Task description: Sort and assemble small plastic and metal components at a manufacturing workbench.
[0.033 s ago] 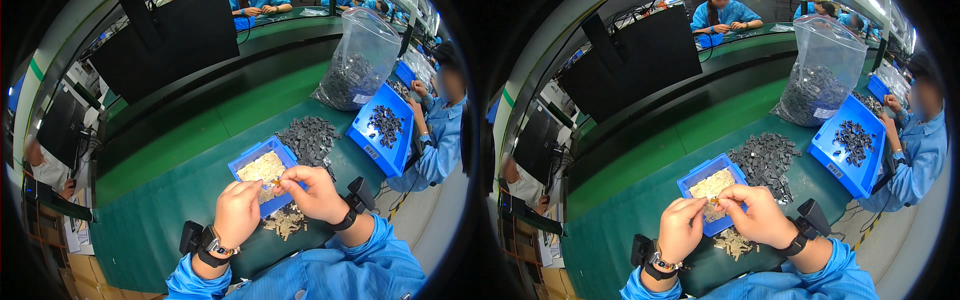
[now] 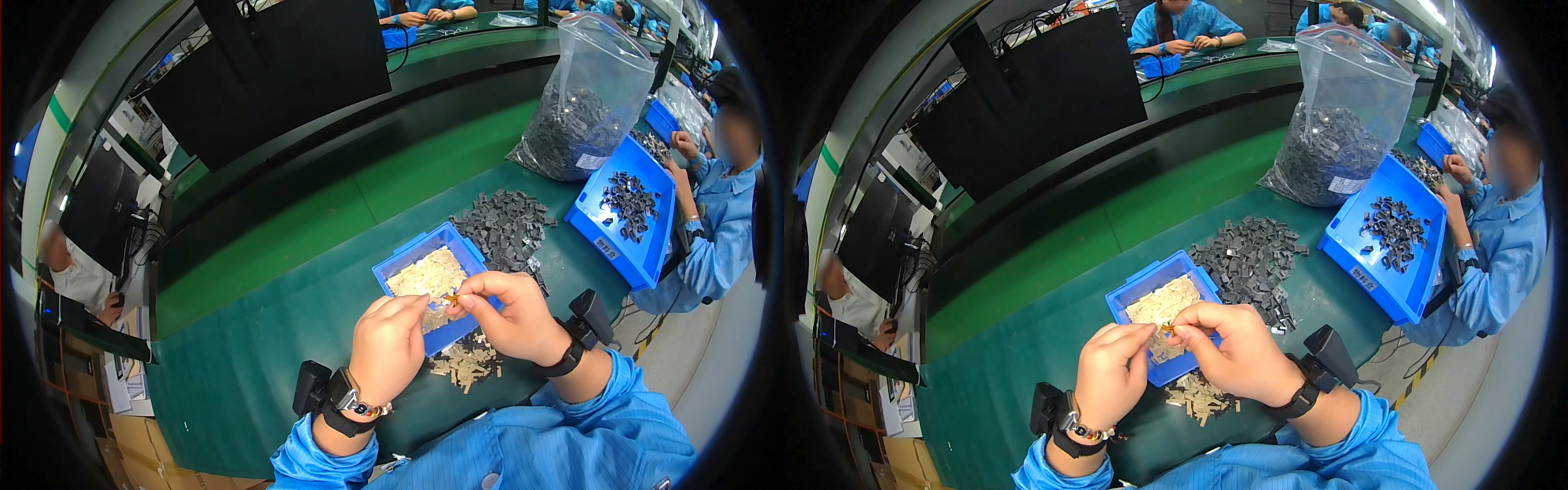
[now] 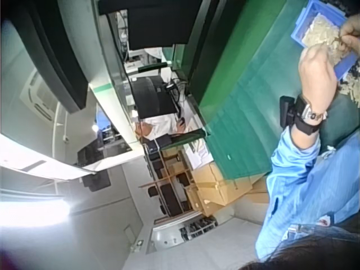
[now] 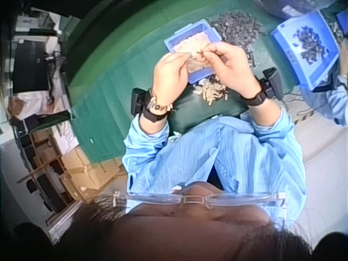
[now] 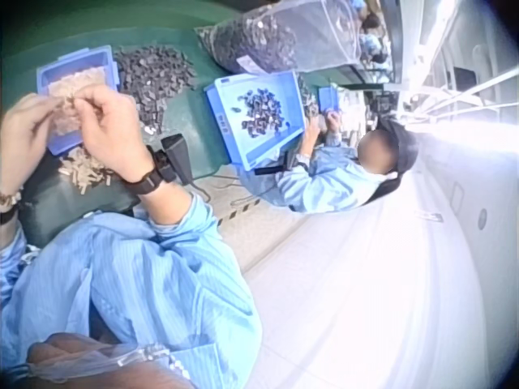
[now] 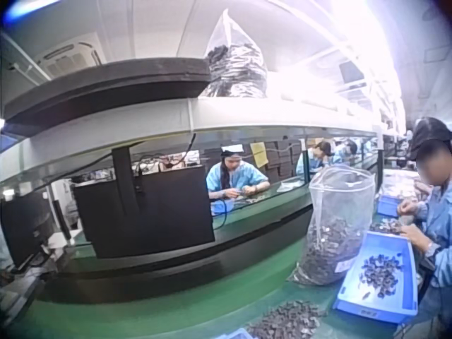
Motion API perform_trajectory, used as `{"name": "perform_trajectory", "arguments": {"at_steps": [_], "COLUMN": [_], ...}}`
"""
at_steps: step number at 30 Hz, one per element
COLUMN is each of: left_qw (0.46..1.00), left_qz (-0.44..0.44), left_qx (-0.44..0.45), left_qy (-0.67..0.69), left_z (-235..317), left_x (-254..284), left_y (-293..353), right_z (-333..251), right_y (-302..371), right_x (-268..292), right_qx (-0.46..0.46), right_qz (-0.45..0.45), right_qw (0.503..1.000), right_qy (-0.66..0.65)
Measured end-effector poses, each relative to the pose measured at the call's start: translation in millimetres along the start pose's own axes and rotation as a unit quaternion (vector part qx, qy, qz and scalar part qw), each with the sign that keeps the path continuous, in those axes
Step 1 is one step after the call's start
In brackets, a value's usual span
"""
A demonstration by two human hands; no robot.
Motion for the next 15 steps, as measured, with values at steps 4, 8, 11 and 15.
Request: {"name": "perform_trajectory", "arguments": {"at_steps": [4, 8, 11, 15], "left_qw": [0.999, 0.999, 0.989, 0.845], "left_qz": [-0.024, -0.03, -0.035, -0.256], "left_qx": [-0.024, 0.008, 0.071, 0.283], "left_qy": [0.024, 0.027, 0.123, 0.374], "left_z": [2.4, -0.2, -8.2, -32.0], "left_x": [0.4, 1.5, 2.1, -31.5], "left_y": [2.4, 0.6, 2.1, 16.2], "right_z": [-19.2, -35.8, -50.8, -62.0], "right_y": [-4.9, 2.0, 5.5, 11.9], "right_x": [-0.6, -3.1, -4.2, -6.8], "right_qx": [0.098, 0.244, 0.313, 0.374], "right_qz": [-0.043, -0.074, -0.066, -0.102], "right_qw": [0.99, 0.938, 0.906, 0.876], "right_qy": [0.088, 0.233, 0.275, 0.288]}}
Point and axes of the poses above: each hand's wrist, its own y-axis away from the middle knuckle, its own x-axis out of the back of the hand, z = x × y, the point moved 10 cm from there along -y, towards the middle knuckle, and after that the axes turned 15 degrees about x, right-handed, at the moved point
